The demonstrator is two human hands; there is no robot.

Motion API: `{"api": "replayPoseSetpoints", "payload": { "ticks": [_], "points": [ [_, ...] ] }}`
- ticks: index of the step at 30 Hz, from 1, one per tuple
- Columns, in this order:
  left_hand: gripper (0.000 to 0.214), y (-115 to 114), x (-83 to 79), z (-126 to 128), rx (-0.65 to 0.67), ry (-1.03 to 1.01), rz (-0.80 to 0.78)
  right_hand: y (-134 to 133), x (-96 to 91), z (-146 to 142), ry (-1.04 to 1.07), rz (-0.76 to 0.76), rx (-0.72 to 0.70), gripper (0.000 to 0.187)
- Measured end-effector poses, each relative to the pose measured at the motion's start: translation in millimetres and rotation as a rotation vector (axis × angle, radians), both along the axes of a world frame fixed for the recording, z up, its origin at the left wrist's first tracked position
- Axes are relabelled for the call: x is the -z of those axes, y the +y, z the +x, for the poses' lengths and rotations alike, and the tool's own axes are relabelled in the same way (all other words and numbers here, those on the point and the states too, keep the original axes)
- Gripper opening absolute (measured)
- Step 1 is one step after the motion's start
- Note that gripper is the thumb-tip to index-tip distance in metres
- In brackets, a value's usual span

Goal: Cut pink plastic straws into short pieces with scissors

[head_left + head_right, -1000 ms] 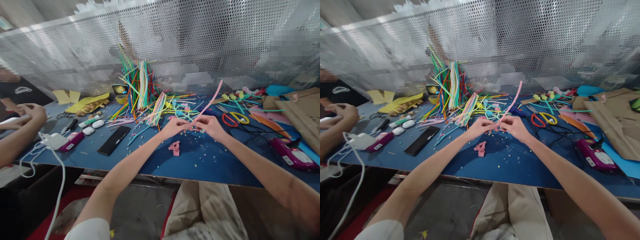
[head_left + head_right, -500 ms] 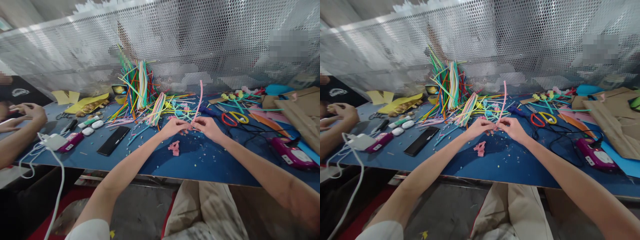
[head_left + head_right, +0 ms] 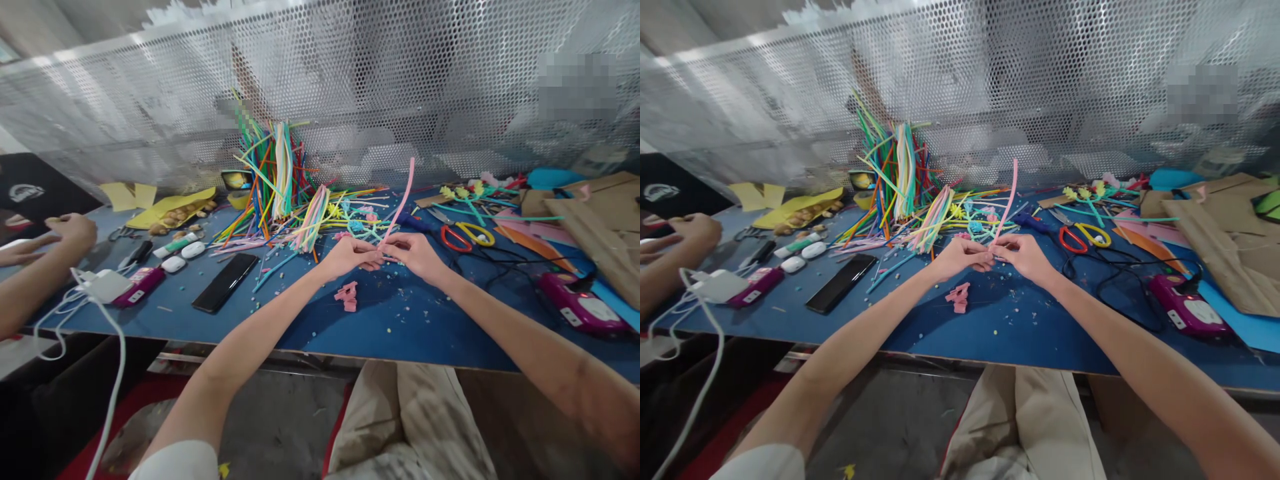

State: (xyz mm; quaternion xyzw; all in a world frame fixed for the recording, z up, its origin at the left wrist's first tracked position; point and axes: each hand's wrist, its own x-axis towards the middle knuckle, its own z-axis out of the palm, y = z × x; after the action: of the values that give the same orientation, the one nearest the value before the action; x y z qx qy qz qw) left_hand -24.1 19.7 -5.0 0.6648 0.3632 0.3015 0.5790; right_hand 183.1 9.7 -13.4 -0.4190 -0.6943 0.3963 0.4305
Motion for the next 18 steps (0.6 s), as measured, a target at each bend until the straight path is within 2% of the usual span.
{"api": "replayPoseSetpoints", "payload": {
  "ticks": [3,5,6,8,10,13,18],
  "points": [
    [0.043,1,-1.6,-1,-0.051,-0.016,0.036,9,-10.5,21,-0.193,0.129,0.131,0.031],
    [0.042,3,-2.2,-3,-0.095,-0.043,0.05,20,-14.6,47,-0.43,0.258,0.317,0.027],
    [0.042,4,-2.3,-4,-0.115,-0.055,0.053,27,-14.7,62,-0.575,0.268,0.406,0.026],
    [0.041,6,-1.7,-5,-0.146,-0.069,0.059,40,-10.8,92,-0.859,0.177,0.569,0.035],
    [0.041,8,-0.8,-6,-0.164,-0.07,0.065,51,-3.4,115,-1.077,0.01,0.628,0.051],
    [0.04,9,0.6,-7,-0.173,-0.07,0.07,60,6.8,133,-1.103,-0.077,0.64,0.055],
    [0.039,10,1.2,-7,-0.174,-0.079,0.081,64,11.8,135,-0.963,-0.054,0.63,0.048]
  ]
}}
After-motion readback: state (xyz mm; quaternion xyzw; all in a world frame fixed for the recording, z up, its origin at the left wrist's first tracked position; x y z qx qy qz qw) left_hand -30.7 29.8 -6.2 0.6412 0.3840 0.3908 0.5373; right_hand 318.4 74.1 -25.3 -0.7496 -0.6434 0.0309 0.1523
